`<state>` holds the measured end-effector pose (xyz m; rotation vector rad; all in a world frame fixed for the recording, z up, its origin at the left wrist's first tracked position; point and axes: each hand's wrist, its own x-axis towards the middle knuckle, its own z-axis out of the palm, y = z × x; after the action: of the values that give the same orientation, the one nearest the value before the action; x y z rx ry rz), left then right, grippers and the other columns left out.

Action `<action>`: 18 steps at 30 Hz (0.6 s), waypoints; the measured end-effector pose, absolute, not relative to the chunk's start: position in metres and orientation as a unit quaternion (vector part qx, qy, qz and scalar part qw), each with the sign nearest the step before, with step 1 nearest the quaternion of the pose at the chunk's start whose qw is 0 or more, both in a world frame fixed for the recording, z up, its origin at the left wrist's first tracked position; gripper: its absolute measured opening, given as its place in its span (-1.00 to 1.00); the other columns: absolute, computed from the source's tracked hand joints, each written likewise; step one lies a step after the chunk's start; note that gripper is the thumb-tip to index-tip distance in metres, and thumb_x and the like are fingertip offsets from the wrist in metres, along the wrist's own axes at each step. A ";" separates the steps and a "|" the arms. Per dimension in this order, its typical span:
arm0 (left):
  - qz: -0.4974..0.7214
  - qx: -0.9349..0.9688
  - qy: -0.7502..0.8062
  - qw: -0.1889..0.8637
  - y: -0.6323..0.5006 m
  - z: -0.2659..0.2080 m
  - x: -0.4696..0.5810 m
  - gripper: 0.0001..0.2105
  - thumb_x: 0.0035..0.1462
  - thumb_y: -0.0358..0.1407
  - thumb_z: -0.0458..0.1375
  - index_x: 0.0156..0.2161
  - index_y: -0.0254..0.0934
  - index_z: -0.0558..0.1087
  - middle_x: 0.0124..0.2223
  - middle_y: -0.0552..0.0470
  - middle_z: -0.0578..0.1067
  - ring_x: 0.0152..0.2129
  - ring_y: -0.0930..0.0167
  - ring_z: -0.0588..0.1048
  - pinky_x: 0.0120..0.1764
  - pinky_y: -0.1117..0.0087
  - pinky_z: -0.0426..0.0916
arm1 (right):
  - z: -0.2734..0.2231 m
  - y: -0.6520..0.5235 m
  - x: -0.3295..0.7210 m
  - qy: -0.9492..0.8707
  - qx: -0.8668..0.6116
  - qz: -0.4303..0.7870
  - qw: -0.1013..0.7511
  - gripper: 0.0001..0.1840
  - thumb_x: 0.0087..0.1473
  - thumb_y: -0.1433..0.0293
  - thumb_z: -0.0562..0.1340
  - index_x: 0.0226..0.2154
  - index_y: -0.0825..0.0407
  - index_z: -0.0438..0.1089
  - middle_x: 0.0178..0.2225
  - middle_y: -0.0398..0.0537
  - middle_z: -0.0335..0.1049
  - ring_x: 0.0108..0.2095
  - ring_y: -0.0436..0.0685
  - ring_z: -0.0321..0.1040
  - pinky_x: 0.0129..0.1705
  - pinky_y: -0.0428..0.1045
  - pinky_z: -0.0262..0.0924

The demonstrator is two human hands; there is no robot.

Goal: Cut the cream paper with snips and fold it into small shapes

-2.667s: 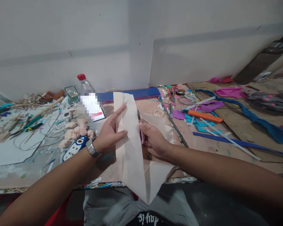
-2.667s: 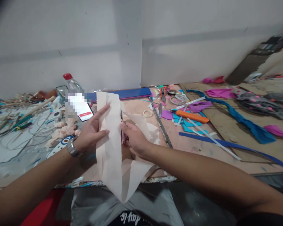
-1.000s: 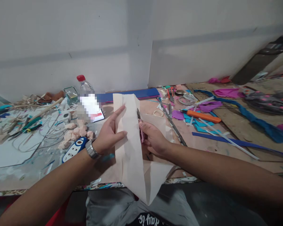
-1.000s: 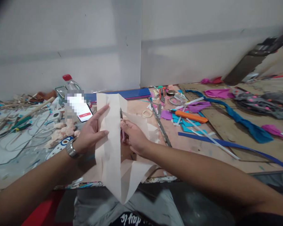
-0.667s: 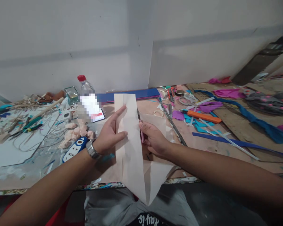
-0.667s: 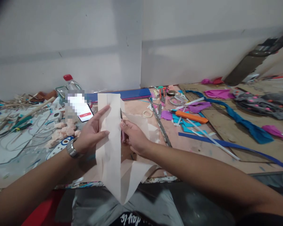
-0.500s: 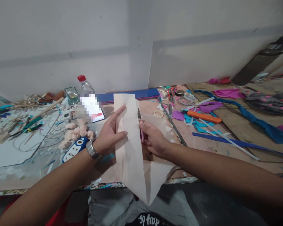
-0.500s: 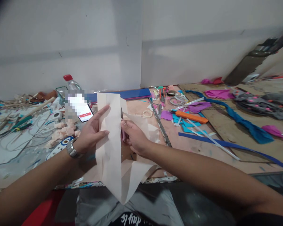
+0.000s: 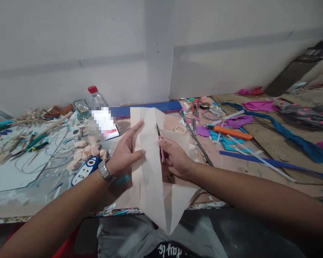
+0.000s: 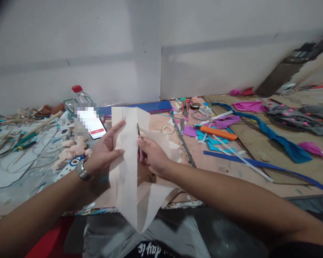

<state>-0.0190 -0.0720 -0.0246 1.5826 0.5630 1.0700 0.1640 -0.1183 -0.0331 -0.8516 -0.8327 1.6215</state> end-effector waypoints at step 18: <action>0.448 0.663 0.237 0.551 -0.072 -0.024 -0.019 -0.16 -0.02 -0.40 0.35 0.39 -0.15 0.21 0.44 -0.09 0.17 0.39 0.03 0.12 0.38 -0.08 0.09 | -0.034 -0.118 0.165 -0.364 -0.348 0.678 0.535 -0.48 -0.07 -0.04 0.44 -0.40 0.01 0.30 -0.69 -0.33 0.25 -0.73 -0.13 0.00 -0.72 -0.20 -0.25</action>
<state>-0.0191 -0.0723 -0.0239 1.5681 0.5612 1.0589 0.1647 -0.1176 -0.0342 -0.8300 -0.8672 1.6165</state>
